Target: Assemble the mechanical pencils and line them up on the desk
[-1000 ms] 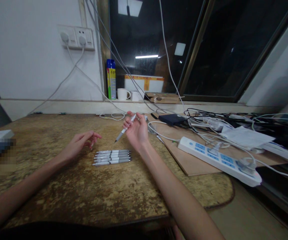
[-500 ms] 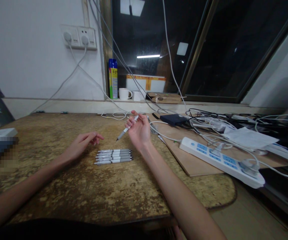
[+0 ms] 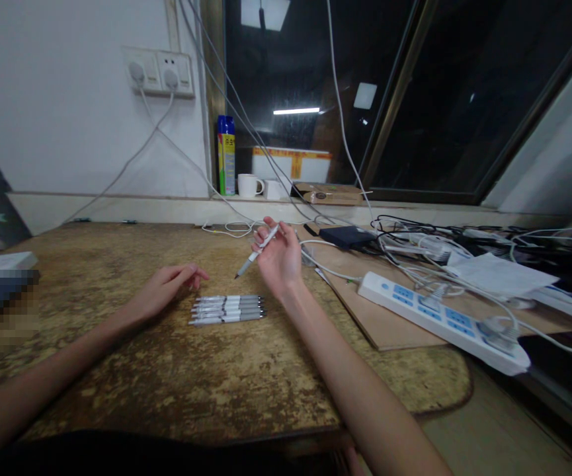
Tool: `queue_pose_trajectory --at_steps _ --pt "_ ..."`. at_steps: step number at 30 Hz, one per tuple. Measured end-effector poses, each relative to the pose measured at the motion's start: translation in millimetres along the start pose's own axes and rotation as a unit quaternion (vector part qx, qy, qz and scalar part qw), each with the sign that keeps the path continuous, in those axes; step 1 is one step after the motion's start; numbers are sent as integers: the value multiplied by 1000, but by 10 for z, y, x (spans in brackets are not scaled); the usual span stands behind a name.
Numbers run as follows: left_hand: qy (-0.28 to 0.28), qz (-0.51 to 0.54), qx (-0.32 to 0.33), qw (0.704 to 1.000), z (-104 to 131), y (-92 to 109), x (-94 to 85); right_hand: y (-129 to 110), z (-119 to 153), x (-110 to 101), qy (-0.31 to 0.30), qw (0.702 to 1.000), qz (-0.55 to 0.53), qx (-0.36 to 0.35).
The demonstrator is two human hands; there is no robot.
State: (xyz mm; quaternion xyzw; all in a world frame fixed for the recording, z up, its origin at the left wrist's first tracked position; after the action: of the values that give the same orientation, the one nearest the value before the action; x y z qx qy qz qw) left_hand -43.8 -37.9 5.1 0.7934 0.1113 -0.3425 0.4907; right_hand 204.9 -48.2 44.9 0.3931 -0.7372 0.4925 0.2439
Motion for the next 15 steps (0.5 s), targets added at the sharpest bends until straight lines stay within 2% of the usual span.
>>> queue_pose_trajectory --at_steps 15 --pt "-11 9 -9 1000 22 56 6 -23 7 -15 4 1000 -17 -3"
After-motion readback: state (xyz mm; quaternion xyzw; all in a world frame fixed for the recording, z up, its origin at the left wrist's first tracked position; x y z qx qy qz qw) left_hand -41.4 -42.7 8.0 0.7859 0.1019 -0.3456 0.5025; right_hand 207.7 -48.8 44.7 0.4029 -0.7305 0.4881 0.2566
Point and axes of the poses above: each hand's wrist, its own z-axis away from the middle knuckle, its own x-axis out of the palm, y = z × x, the point moved 1 cm from there along -z, towards the middle knuckle, and after that the axes turned 2 degrees about -y, right-handed, at the moved point
